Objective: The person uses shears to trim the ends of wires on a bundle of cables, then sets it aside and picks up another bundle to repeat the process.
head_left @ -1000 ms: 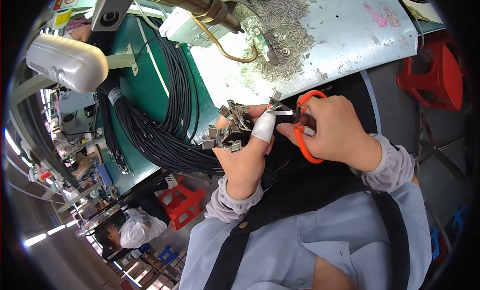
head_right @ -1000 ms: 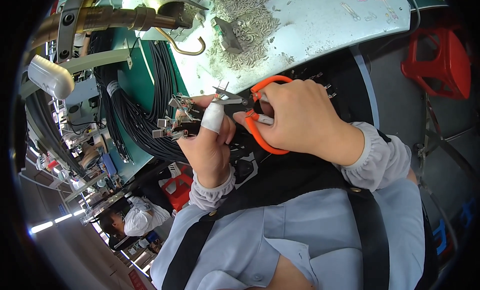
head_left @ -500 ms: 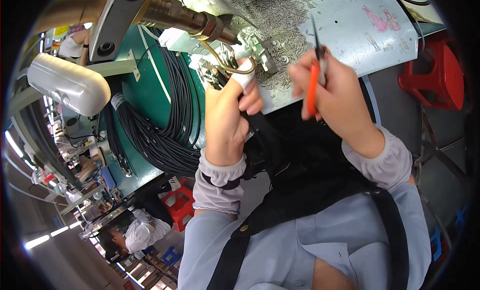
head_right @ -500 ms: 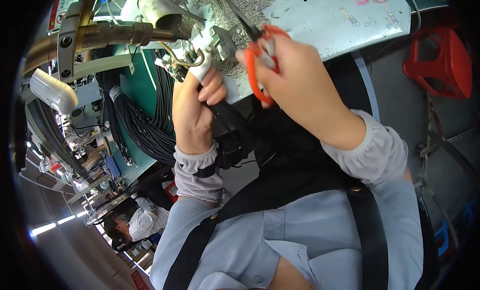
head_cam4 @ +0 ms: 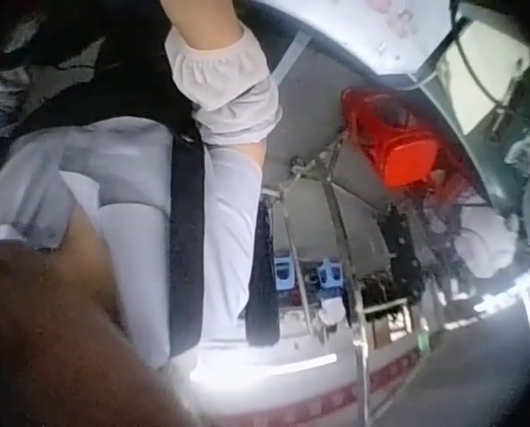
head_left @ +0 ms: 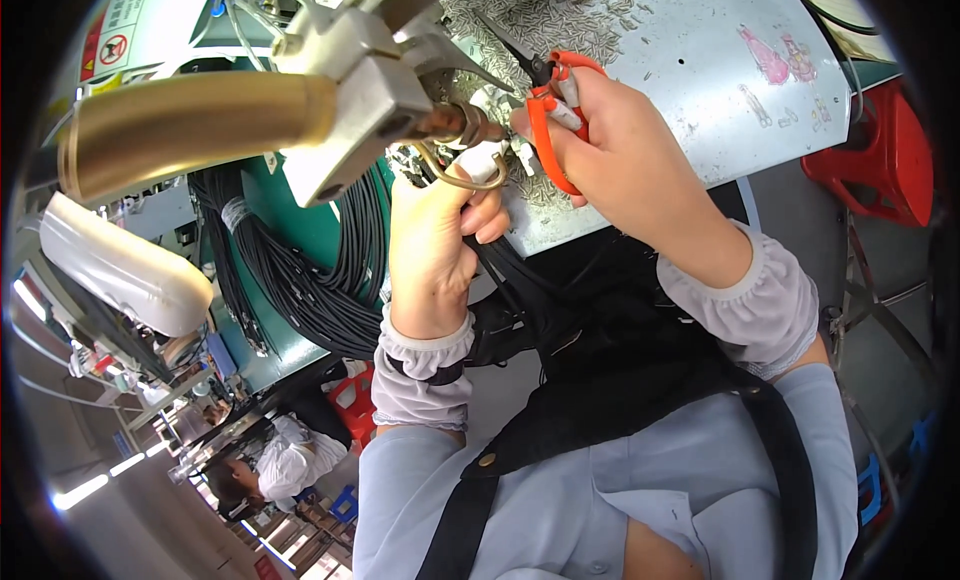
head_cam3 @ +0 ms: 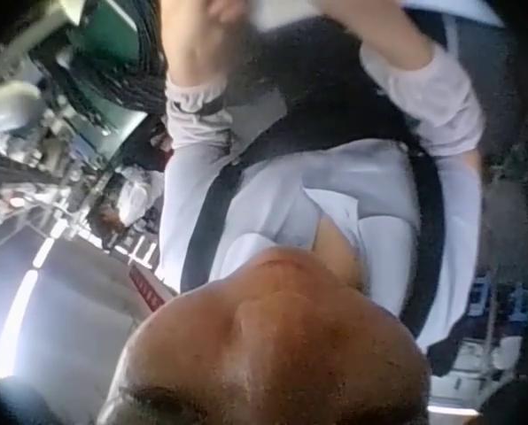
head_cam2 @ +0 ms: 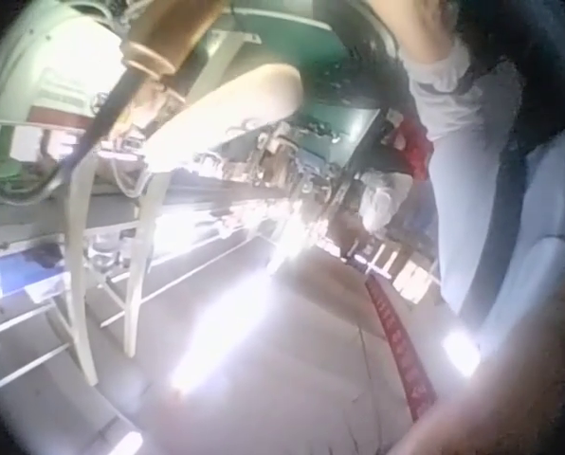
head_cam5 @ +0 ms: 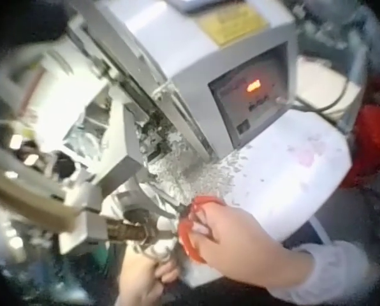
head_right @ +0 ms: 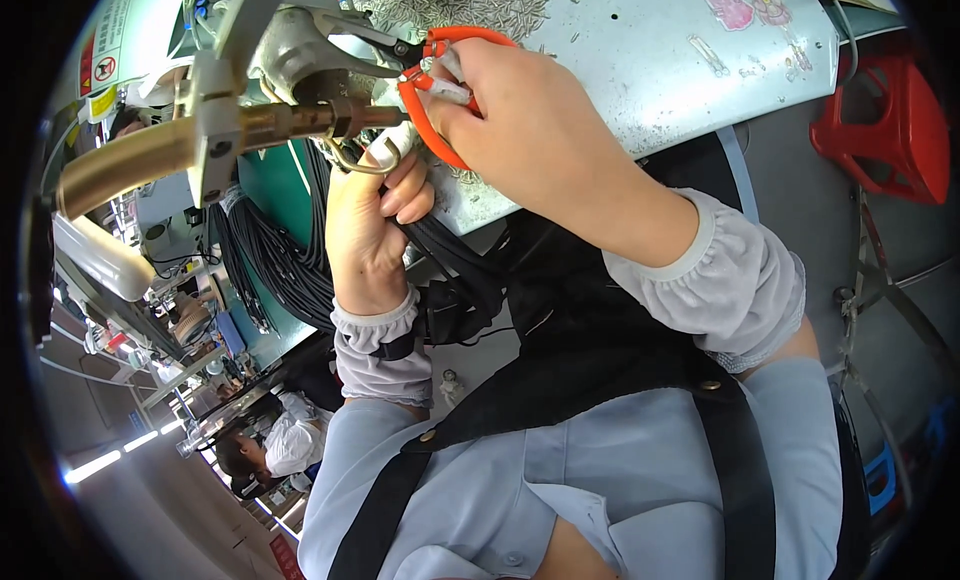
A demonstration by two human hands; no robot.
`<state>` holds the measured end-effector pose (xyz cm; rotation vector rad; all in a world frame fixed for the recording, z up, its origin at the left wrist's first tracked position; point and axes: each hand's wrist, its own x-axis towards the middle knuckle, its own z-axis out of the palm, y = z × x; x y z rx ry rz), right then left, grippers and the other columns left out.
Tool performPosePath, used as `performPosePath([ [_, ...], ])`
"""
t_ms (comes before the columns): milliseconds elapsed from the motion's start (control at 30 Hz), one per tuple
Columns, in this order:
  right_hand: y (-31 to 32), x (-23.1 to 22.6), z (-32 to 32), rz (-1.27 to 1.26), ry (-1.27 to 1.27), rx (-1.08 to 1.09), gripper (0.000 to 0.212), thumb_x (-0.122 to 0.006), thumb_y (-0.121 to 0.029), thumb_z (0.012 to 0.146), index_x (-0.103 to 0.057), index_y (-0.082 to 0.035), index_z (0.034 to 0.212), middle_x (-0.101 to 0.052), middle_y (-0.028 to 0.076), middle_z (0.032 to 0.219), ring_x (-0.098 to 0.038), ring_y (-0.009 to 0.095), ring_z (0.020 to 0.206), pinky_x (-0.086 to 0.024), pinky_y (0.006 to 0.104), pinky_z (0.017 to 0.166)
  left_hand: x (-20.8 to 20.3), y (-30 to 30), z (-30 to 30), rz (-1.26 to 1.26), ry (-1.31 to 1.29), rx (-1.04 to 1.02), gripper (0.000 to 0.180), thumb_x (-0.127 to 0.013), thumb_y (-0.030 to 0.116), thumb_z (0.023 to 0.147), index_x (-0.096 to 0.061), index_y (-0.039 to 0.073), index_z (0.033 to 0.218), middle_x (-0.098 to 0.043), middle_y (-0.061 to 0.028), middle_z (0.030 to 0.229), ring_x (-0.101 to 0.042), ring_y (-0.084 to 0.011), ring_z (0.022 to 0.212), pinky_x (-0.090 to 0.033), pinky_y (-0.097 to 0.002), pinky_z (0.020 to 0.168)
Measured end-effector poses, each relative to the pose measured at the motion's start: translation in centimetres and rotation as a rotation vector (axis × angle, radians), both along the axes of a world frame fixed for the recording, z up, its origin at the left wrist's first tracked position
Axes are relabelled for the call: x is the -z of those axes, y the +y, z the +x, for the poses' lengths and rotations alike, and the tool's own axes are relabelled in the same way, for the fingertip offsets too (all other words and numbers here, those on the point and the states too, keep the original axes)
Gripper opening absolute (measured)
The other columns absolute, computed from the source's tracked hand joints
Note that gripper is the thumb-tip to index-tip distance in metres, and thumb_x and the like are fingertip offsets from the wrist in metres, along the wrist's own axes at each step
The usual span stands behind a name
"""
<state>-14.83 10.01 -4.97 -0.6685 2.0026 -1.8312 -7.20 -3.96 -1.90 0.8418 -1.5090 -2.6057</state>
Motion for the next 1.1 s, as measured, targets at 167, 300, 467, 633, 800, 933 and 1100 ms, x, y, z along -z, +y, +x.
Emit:
performPosePath([
  [167, 0.0, -0.1, -0.1, 0.004, 0.007, -0.005, 0.016, -0.052, -0.015, 0.086, -0.049, 0.000, 0.081, -0.043, -0.002, 0.052, -0.039, 0.004, 0.044, -0.031, 0.0212, 0.040, 0.0, 0.1, 0.1, -0.016, 0.008, -0.013, 0.009, -0.052, 0.002, 0.079, -0.050, 0.000, 0.088, -0.042, -0.0013, 0.057, -0.032, -0.0059, 0.039, -0.025, -0.0212, 0.036],
  [300, 0.0, 0.0, 0.1, 0.016, 0.008, 0.002, 0.015, -0.052, -0.014, 0.086, -0.049, -0.001, 0.081, -0.042, -0.002, 0.052, -0.038, 0.004, 0.044, -0.031, 0.0208, 0.040, -0.3, 0.2, -0.2, -0.035, -0.008, 0.000, 0.011, -0.052, 0.002, 0.079, -0.050, -0.001, 0.090, -0.042, -0.0018, 0.057, -0.032, -0.0061, 0.038, -0.025, -0.0213, 0.036],
  [467, -0.1, 0.7, 0.3, -0.070, -0.068, 0.008, 0.014, -0.052, -0.014, 0.086, -0.049, -0.002, 0.079, -0.042, -0.003, 0.054, -0.037, 0.003, 0.044, -0.031, 0.0199, 0.040, -0.4, 0.2, 0.0, -0.014, 0.000, 0.034, 0.013, -0.053, 0.003, 0.079, -0.051, -0.002, 0.091, -0.044, -0.0029, 0.058, -0.034, -0.0069, 0.041, -0.026, -0.0204, 0.037],
  [633, 1.2, -0.7, 1.1, -0.152, -0.228, -0.032, 0.013, -0.053, -0.014, 0.086, -0.050, -0.003, 0.080, -0.044, -0.003, 0.056, -0.037, 0.003, 0.044, -0.031, 0.0194, 0.041, -1.0, 1.4, 1.5, 0.167, 0.026, -0.006, 0.012, -0.054, 0.005, 0.081, -0.052, -0.002, 0.091, -0.048, -0.0050, 0.062, -0.042, -0.0099, 0.047, -0.033, -0.0221, 0.041],
  [800, 2.7, -2.4, 2.0, -0.232, -0.313, -0.135, 0.014, -0.054, -0.013, 0.085, -0.051, -0.002, 0.078, -0.045, -0.002, 0.058, -0.039, 0.004, 0.044, -0.034, 0.0193, 0.042, -1.2, 3.1, 4.0, -0.143, -0.035, -0.154, 0.016, -0.055, 0.007, 0.082, -0.054, -0.004, 0.093, -0.054, -0.0084, 0.071, -0.051, -0.0147, 0.058, -0.044, -0.0269, 0.052],
  [933, 3.1, -2.4, 2.9, -0.217, -0.161, -0.188, 0.014, -0.055, -0.013, 0.084, -0.053, -0.001, 0.078, -0.049, 0.000, 0.059, -0.042, 0.004, 0.045, -0.035, 0.0191, 0.043, -1.2, 3.6, 5.6, -0.151, 0.046, 0.053, 0.018, -0.055, 0.005, 0.081, -0.055, -0.005, 0.096, -0.057, -0.0098, 0.074, -0.054, -0.0163, 0.063, -0.047, -0.0283, 0.060],
  [1100, 3.7, -2.5, 3.4, -0.228, -0.290, -0.226, 0.012, -0.056, -0.011, 0.083, -0.056, 0.001, 0.081, -0.055, 0.003, 0.062, -0.050, 0.006, 0.051, -0.037, 0.0187, 0.045, -1.3, 4.3, 6.2, -0.077, 0.048, 0.096, 0.018, -0.055, 0.001, 0.080, -0.056, -0.006, 0.097, -0.058, -0.0102, 0.076, -0.056, -0.0161, 0.065, -0.047, -0.0270, 0.062],
])
